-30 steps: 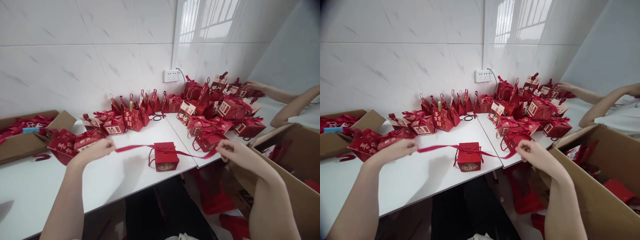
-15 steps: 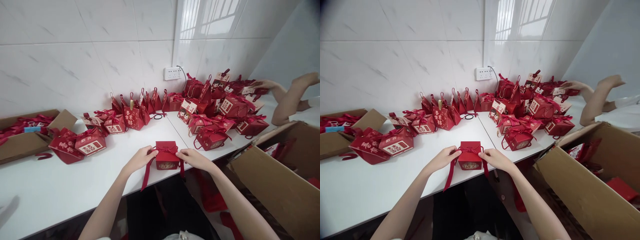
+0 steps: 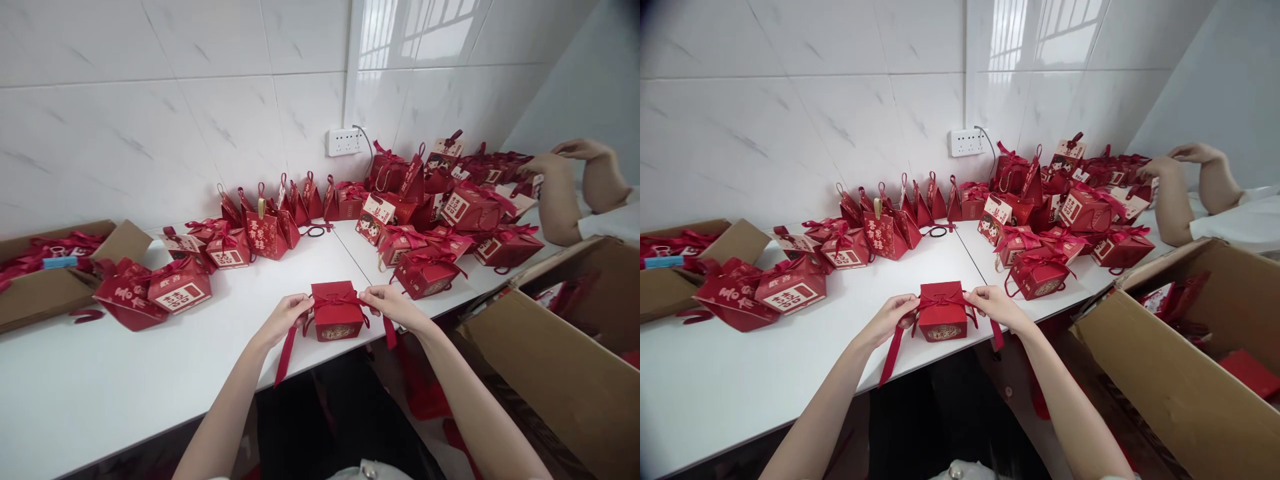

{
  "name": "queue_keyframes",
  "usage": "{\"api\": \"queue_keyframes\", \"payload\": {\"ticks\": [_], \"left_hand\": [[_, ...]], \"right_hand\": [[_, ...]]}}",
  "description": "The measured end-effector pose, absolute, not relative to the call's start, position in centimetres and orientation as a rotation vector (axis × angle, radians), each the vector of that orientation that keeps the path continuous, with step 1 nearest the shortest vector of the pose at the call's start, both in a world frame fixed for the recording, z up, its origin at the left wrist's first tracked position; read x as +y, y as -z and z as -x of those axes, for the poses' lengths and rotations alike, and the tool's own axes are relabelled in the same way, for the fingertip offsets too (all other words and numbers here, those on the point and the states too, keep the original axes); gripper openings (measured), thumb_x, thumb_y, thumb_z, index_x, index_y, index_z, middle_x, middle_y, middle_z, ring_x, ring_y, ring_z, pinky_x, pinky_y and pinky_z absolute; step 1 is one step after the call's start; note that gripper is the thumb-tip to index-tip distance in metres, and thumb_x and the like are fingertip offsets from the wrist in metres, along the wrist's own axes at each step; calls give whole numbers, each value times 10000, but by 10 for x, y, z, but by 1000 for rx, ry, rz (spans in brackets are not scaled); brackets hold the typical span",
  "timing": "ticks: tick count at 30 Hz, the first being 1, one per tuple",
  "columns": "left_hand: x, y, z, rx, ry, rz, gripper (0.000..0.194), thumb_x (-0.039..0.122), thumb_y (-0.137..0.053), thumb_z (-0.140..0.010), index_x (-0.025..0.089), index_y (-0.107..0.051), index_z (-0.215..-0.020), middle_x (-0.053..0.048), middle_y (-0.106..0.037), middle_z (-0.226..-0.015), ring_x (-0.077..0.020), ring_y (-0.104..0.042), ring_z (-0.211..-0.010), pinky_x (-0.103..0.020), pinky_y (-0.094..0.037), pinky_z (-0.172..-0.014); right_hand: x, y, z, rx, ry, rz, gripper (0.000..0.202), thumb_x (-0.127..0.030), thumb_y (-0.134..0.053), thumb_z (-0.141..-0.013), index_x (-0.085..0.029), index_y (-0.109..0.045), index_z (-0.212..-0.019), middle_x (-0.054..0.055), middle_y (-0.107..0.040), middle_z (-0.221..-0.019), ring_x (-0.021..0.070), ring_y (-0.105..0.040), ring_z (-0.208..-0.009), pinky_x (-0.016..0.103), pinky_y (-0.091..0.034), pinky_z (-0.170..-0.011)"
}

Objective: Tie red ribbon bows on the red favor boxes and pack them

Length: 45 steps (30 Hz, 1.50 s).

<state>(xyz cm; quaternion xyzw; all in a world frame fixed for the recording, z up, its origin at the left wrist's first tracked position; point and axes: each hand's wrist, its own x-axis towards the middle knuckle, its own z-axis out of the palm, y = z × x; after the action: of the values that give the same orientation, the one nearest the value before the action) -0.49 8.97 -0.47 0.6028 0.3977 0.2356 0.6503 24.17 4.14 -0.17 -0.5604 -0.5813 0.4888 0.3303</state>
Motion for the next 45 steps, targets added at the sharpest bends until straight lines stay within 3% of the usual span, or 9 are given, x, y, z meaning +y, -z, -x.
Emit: {"api": "queue_keyframes", "payload": {"ticks": [9,14,19,24,28,31,33,38,45], "left_hand": [[91,7,8,926,-494,-1365,425,556,-620,-730,167,-463,-660,73,-351,-539,-33,-242,-418,-202,-144,-421],[91,7,9,938,-479,-1394,456,593,-642,-691,169,-474,-671,95,-283,-479,-29,-175,-397,-206,-100,-404],[80,6,13,927,-484,-1446,474,589,-623,-710,169,-423,-623,83,-324,-502,-27,-207,-409,-199,-136,-413],[75,-4,10,936,-430,-1469,381,517,-570,-780,175,-454,-659,67,-394,-481,-60,-324,-412,-201,-202,-417],[74,-23,4,892,-451,-1683,271,409,-534,-821,166,-519,-703,8,-542,-651,-109,-490,-583,-239,-376,-561],[75,-37,1,918,-445,-1828,208,351,-525,-817,166,-543,-724,1,-561,-709,-120,-493,-637,-247,-389,-601],[76,-44,1,953,-441,-1866,163,325,-517,-815,171,-551,-773,11,-552,-693,-121,-489,-632,-245,-381,-596],[75,-52,2,983,-403,-1918,134,304,-483,-828,199,-530,-897,30,-536,-663,-134,-507,-621,-259,-392,-615],[62,-58,3,1088,-325,-2184,153,249,-501,-791,232,-505,-943,-16,-587,-967,-181,-579,-784,-303,-433,-736]], "right_hand": [[48,10,-253,-1446,-1446,1356,443,-584,-638,-676,-171,-497,-600,-80,-332,-472,67,-306,-455,227,-207,-471],[47,12,-260,-1440,-1404,1374,430,-568,-656,-673,-161,-531,-620,-56,-382,-516,81,-342,-491,235,-198,-473],[42,7,-265,-1569,-1366,1427,438,-581,-631,-697,-160,-538,-616,-77,-343,-483,66,-268,-456,229,-180,-454],[33,-13,-262,-1661,-1338,1388,428,-579,-600,-726,-161,-571,-638,-48,-441,-534,85,-378,-499,233,-293,-487],[24,-32,-250,-1653,-1275,1228,314,-483,-586,-794,-177,-602,-726,5,-584,-726,130,-524,-644,262,-408,-607],[24,-36,-236,-1609,-1190,1150,248,-424,-597,-804,-183,-631,-760,81,-640,-1084,206,-598,-929,313,-453,-788],[28,-34,-224,-1578,-1140,1145,234,-408,-590,-807,-184,-641,-763,96,-637,-1162,234,-588,-1040,340,-444,-869],[37,-20,-196,-1490,-975,1246,204,-360,-559,-815,-192,-674,-820,46,-717,-838,194,-648,-797,321,-493,-757],[33,-11,-183,-1567,-782,1291,254,-243,-489,-849,-225,-713,-969,51,-706,-876,191,-637,-799,332,-485,-760]]}}
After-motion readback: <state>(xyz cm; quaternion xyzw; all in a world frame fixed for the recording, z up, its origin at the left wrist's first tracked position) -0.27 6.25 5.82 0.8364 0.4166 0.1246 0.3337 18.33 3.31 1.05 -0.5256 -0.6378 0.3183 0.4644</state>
